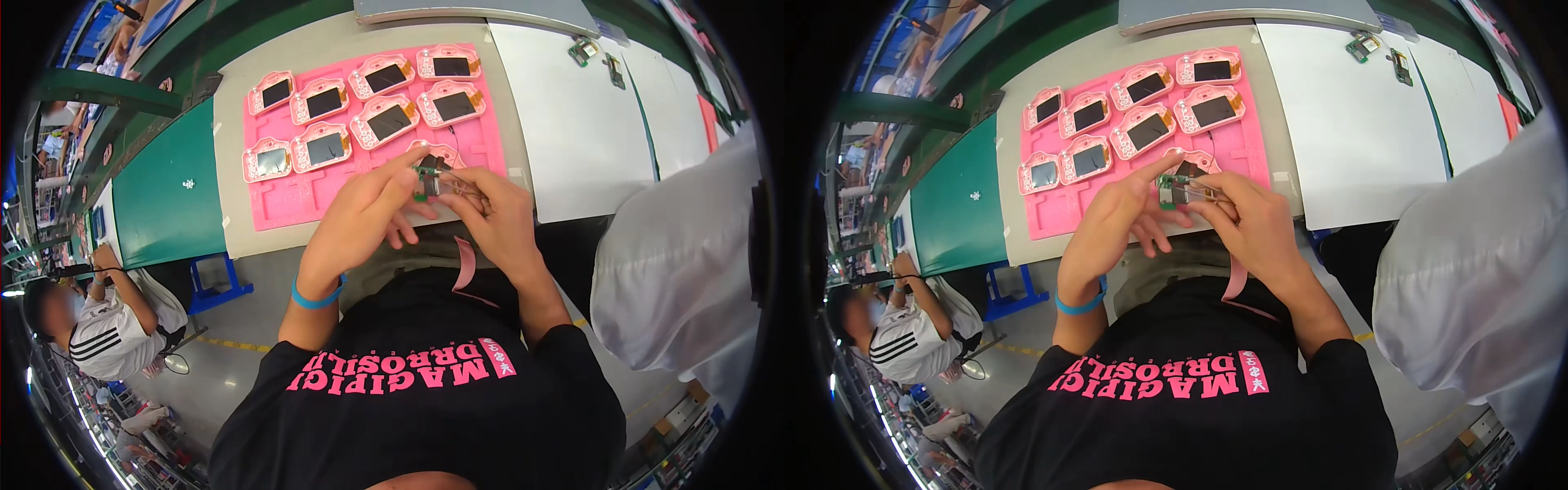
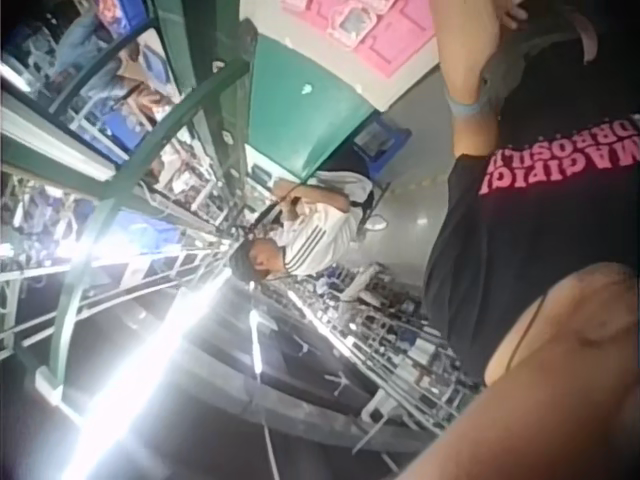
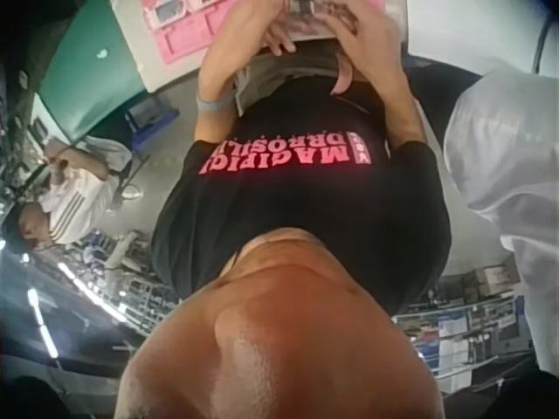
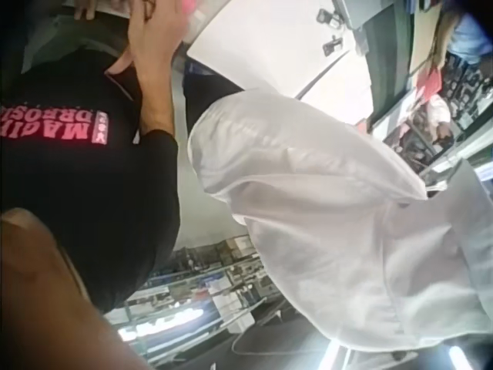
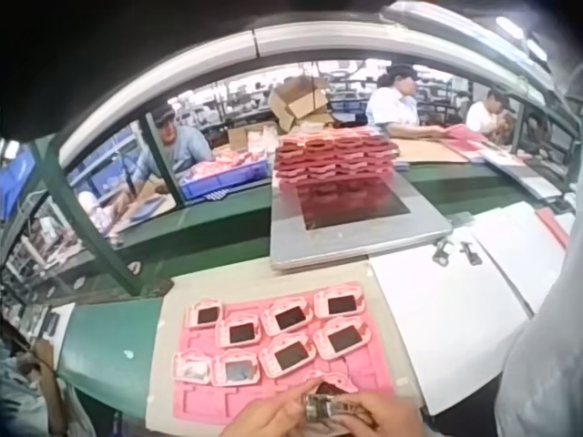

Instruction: Manually assembling electronic components on small circuit boards using tweezers.

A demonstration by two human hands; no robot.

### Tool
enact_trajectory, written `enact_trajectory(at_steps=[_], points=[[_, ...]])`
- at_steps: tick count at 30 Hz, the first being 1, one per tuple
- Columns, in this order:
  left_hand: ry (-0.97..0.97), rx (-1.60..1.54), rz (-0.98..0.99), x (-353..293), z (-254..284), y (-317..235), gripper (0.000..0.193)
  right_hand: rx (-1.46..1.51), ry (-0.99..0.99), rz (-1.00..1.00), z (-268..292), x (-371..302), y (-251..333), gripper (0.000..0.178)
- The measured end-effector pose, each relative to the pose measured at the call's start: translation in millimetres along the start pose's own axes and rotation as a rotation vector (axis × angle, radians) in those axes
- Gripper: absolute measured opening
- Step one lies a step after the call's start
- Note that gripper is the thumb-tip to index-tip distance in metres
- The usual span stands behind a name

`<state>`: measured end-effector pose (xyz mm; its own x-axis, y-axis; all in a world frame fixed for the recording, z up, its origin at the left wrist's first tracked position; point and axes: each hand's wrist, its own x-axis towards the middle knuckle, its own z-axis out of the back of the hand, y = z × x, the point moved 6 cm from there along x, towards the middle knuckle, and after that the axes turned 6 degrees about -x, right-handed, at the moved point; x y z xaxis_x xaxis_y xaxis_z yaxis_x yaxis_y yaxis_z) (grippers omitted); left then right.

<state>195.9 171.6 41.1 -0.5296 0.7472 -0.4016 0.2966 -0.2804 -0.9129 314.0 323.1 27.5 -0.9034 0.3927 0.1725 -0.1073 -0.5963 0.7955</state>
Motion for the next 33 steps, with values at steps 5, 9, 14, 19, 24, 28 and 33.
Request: enact_trajectory(at_steps=[5, 9, 14, 19, 24, 28, 33], points=[[-0.141, 0.391, -0.279, 0.8, 15.7, -4.7, 0.044, -0.168, -0.051, -0.027, 5.8, 8.5, 4.1, 0.027], [-0.243, 0.703, -0.63, 6.4, 8.8, -8.5, 0.057, -0.316, -0.06, -0.024, 4.0, 12.9, 8.4, 0.024], [-0.212, 0.708, -0.705, 17.2, 1.8, -5.5, 0.068, -0.365, -0.096, -0.013, -1.0, 13.8, 6.9, 0.023], [-0.162, 0.617, -0.631, 25.9, 3.2, 0.0, 0.067, -0.337, -0.1, -0.007, 1.1, 17.1, 0.9, 0.023], [-0.219, 0.62, -0.709, 21.3, 0.2, -2.3, 0.067, -0.226, 0.019, -0.143, 5.6, 23.9, -7.4, 0.023], [-0.26, 0.584, -0.695, 15.7, 4.7, 2.1, 0.067, 0.064, 0.054, -0.187, 7.4, 26.4, -19.0, 0.03], [-0.344, 0.563, -0.661, -27.0, 49.3, -31.3, 0.063, 0.278, -0.059, -0.284, 42.5, 9.4, -27.4, 0.022]])
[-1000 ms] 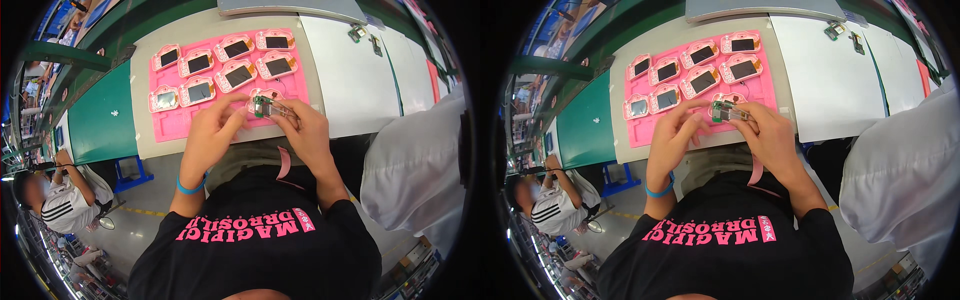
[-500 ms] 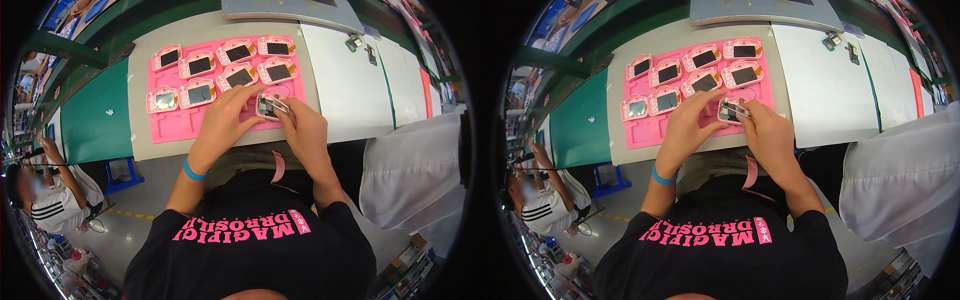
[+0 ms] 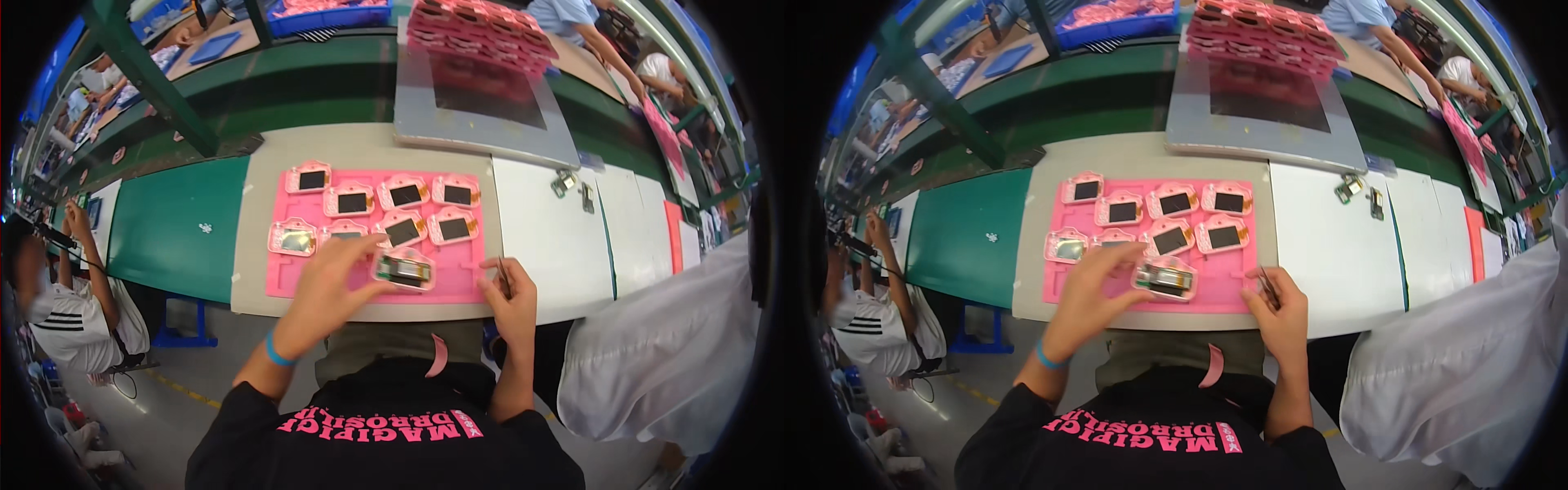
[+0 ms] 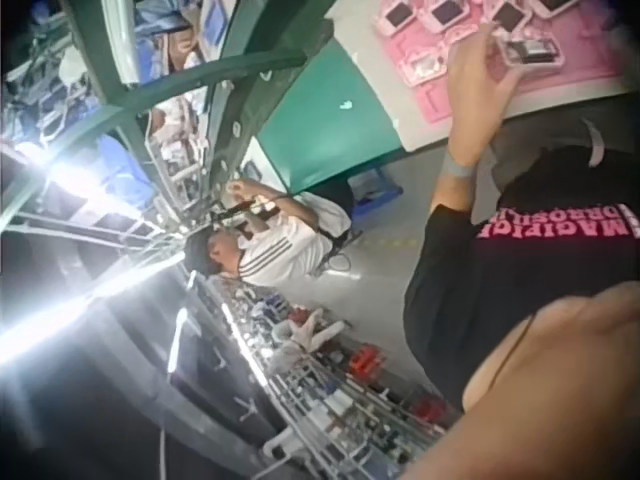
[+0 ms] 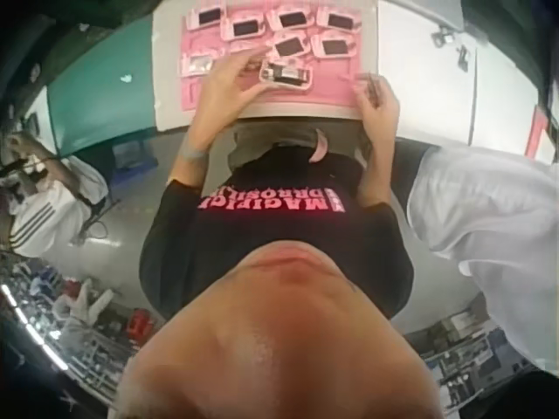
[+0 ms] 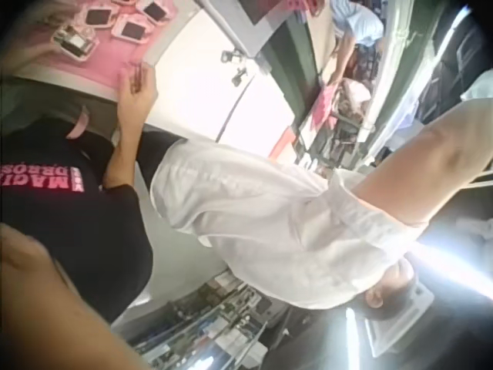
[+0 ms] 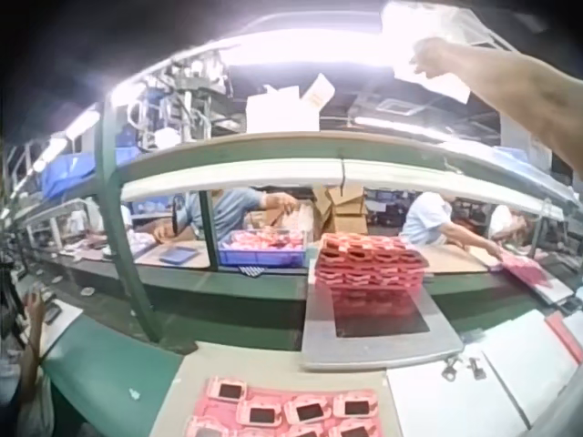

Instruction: Manually assembling electronic components on small circuit boards using tweezers.

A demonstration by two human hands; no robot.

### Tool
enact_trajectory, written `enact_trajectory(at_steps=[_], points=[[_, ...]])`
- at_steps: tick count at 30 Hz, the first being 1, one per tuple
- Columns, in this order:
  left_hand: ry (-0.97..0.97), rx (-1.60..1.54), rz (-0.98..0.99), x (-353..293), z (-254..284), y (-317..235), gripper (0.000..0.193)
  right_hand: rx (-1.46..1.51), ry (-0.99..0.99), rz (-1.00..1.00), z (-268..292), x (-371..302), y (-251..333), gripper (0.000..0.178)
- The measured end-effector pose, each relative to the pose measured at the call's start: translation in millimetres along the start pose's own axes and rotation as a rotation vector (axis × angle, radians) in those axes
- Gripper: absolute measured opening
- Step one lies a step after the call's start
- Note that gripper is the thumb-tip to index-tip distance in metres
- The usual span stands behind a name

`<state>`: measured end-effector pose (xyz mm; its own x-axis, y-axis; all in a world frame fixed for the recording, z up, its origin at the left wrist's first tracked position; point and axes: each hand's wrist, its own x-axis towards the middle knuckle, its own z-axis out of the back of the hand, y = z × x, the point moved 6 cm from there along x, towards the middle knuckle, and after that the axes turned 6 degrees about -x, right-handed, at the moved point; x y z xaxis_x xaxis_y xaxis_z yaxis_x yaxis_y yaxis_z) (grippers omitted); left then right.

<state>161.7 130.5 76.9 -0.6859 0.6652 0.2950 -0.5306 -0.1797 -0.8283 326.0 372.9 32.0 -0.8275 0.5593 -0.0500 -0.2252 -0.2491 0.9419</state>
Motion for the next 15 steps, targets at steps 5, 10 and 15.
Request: enact_trajectory(at_steps=[5, 10, 15], points=[[-0.199, 0.168, 0.138, 60.4, 91.1, 65.8, 0.057, -0.067, -0.012, -0.035, 4.7, -6.7, -16.3, 0.011], [-0.283, 0.431, 0.097, 145.8, 135.0, 144.6, 0.068, -0.081, -0.006, -0.05, 10.9, 2.9, -13.5, 0.015], [-0.142, 0.381, -0.016, 112.5, 110.4, 103.7, 0.052, -0.42, -0.182, -0.032, 61.9, 51.3, -24.3, 0.026]])
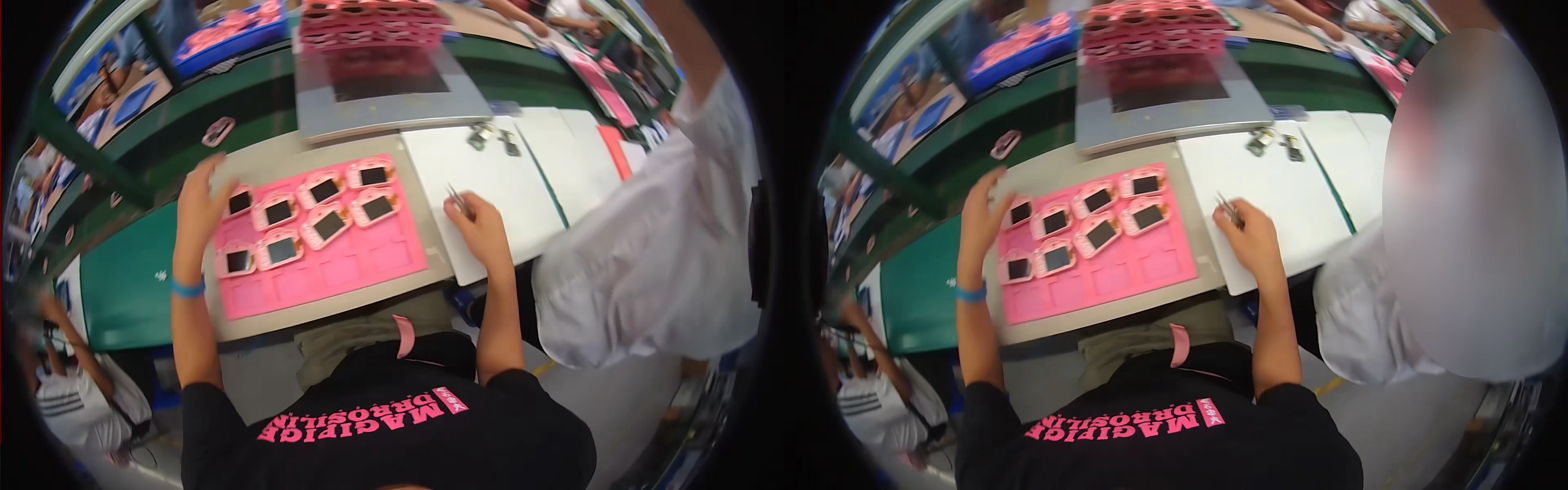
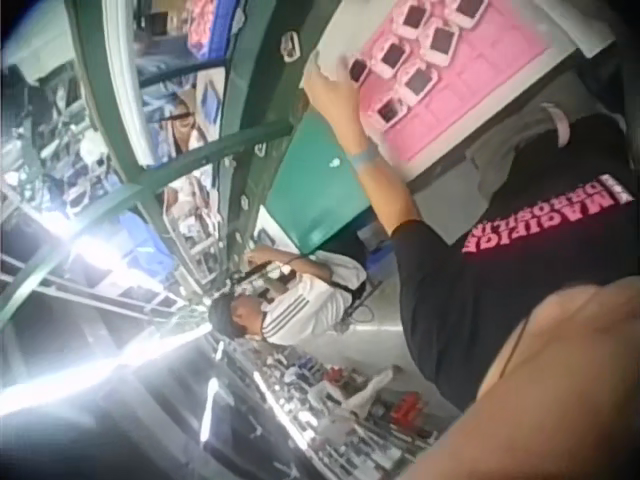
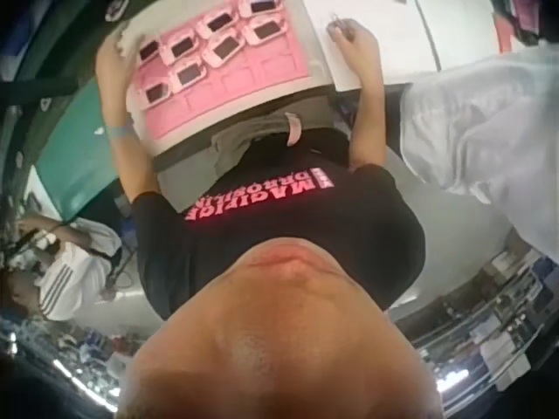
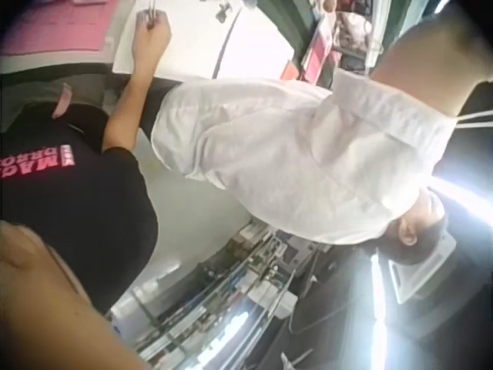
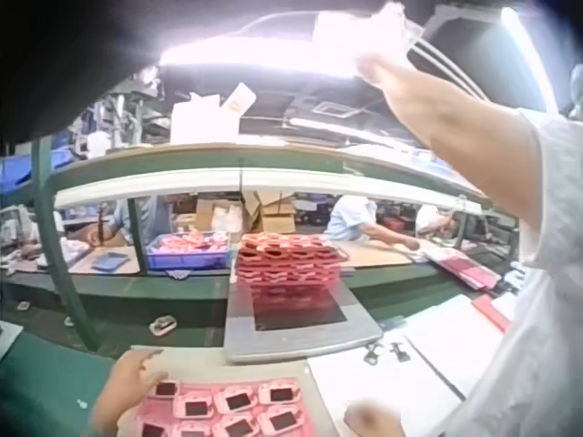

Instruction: Manually assembling electronic components on small circuit boards using tweezers.

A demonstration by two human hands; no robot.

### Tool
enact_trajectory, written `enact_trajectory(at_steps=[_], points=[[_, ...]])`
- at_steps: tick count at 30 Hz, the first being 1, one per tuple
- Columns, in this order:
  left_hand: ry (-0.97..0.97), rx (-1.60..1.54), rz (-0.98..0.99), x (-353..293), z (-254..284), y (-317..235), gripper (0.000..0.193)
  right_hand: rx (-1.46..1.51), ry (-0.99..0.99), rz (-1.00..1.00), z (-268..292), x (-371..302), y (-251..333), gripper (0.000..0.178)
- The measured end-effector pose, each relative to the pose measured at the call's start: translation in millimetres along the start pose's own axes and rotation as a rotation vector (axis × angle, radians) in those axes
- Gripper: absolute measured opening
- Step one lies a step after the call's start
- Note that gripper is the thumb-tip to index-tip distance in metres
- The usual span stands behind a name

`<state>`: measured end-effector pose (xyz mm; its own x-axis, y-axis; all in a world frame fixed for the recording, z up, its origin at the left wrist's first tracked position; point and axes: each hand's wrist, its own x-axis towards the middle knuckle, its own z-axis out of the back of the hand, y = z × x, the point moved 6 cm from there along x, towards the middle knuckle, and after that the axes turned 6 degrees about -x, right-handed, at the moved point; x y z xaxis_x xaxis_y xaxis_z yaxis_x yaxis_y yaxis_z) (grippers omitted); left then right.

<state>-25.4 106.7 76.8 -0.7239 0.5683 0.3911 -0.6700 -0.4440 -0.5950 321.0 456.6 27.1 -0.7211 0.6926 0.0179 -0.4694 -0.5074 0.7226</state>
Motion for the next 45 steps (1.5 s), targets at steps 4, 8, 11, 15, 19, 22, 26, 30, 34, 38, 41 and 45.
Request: enact_trajectory(at_steps=[4, 8, 11, 15, 19, 22, 26, 30, 34, 38, 41, 45], points=[[0.27, -0.127, -0.059, -74.9, -29.8, -89.0, 0.041, -0.207, -0.372, -0.088, 54.2, 70.3, -53.5, 0.035], [0.201, -0.084, -0.253, -116.1, -48.7, -116.1, 0.037, -0.296, -0.5, -0.221, 88.5, 138.7, -128.1, 0.039], [0.157, -0.095, -0.217, -120.6, -63.1, -100.2, 0.034, -0.368, -0.599, -0.299, 100.2, 173.3, -187.2, 0.038], [0.018, -0.097, -0.16, -131.5, -38.3, -93.1, 0.029, -0.451, -0.664, -0.252, 86.8, 165.9, -158.2, 0.032], [0.112, -0.07, -0.231, -135.1, -41.8, -94.3, 0.023, -0.404, -0.699, -0.224, 105.5, 135.7, -145.8, 0.027], [0.104, -0.096, -0.268, -151.5, -35.7, -116.5, 0.018, -0.354, -0.62, -0.222, 112.9, 109.7, -116.4, 0.026], [0.106, -0.135, -0.287, -159.2, -40.0, -128.9, 0.013, -0.217, -0.508, -0.223, 103.7, 69.4, -78.9, 0.024], [0.076, -0.185, -0.246, -182.2, -58.5, -137.7, 0.015, 0.207, -0.418, -0.109, 81.2, 4.2, -52.9, 0.018], [0.066, -0.458, -0.093, -211.1, -39.9, -172.7, 0.024, 0.734, -0.089, -0.184, -14.8, -67.9, 3.8, 0.012], [0.279, -0.8, 0.342, -237.5, -84.7, -153.4, 0.03, 0.992, 0.273, -0.145, -111.6, -130.7, 56.1, 0.017], [0.221, -1.143, 0.573, -256.4, -111.5, -133.2, 0.029, 1.034, 0.438, -0.116, -139.9, -175.2, 73.7, 0.02], [-0.001, -1.182, 0.612, -255.5, -98.9, -129.8, 0.028, 1.012, 0.583, 0.026, -153.8, -179.6, 86.7, 0.025]])
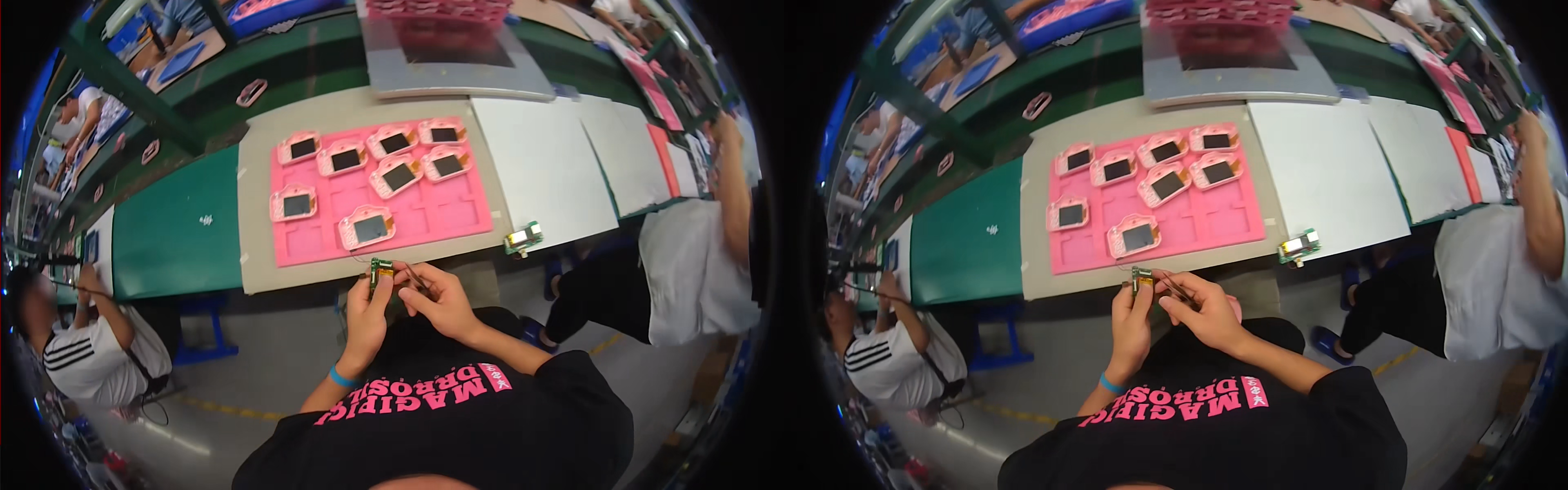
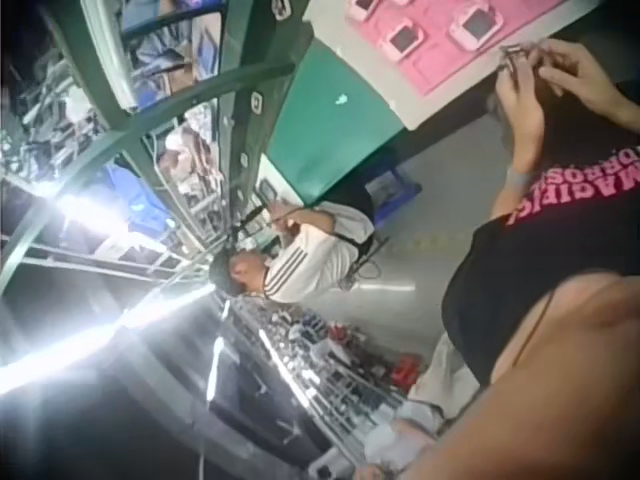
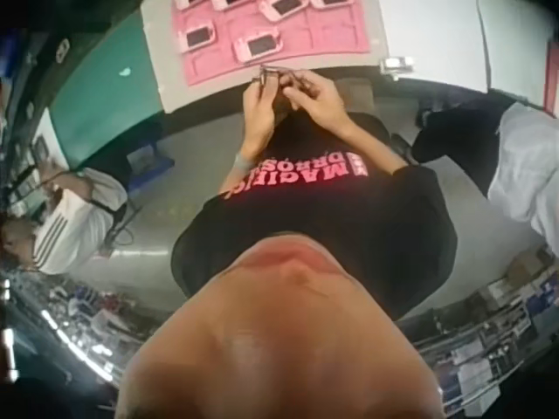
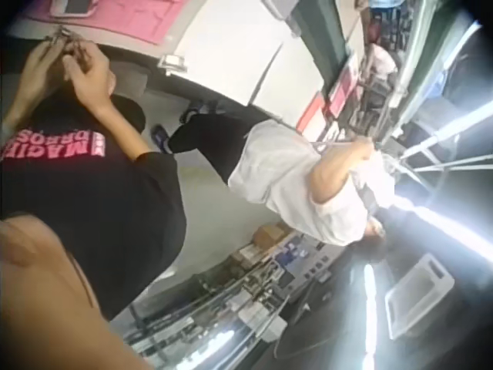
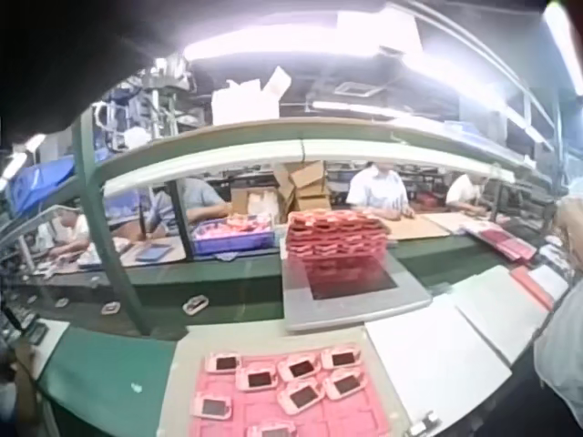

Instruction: Manually assembling electronic components on small circuit boards using tweezers.

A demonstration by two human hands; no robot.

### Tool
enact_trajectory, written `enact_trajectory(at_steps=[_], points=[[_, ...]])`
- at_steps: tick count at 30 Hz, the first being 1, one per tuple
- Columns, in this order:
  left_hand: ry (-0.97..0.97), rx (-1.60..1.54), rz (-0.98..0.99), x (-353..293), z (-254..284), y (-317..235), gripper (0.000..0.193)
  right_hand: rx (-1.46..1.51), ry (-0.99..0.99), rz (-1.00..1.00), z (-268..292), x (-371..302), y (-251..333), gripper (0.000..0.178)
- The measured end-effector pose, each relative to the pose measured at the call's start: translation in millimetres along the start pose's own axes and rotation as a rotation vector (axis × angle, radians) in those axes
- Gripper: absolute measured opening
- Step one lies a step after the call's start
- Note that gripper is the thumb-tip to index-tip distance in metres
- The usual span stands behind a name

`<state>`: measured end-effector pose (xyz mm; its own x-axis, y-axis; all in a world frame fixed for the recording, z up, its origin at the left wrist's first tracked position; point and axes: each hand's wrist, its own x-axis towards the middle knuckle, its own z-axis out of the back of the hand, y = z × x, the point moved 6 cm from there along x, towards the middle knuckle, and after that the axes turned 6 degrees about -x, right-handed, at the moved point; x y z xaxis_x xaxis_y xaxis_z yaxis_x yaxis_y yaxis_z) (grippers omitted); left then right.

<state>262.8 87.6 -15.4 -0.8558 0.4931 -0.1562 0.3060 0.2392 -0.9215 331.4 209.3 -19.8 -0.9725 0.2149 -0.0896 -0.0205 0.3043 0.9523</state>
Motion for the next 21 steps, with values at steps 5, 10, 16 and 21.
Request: enact_trajectory(at_steps=[5, 10, 16, 21], points=[[-0.011, 0.021, -0.126, 2.7, 10.7, -29.4, 0.02, -0.113, 0.107, -0.027, -7.4, -9.1, 20.1, 0.036], [-0.071, -0.155, -0.123, 39.8, 44.6, -56.8, 0.018, -0.205, 0.026, -0.015, 23.0, -13.9, 31.3, 0.036], [-0.027, 0.163, -0.013, 69.8, 45.8, -66.9, 0.021, -0.79, -0.719, 0.072, 129.9, -52.0, 91.0, 0.027], [0.015, 0.315, 0.073, 85.5, 23.2, -72.8, 0.021, -0.711, -0.693, 0.079, 132.4, -44.4, 86.5, 0.022]])
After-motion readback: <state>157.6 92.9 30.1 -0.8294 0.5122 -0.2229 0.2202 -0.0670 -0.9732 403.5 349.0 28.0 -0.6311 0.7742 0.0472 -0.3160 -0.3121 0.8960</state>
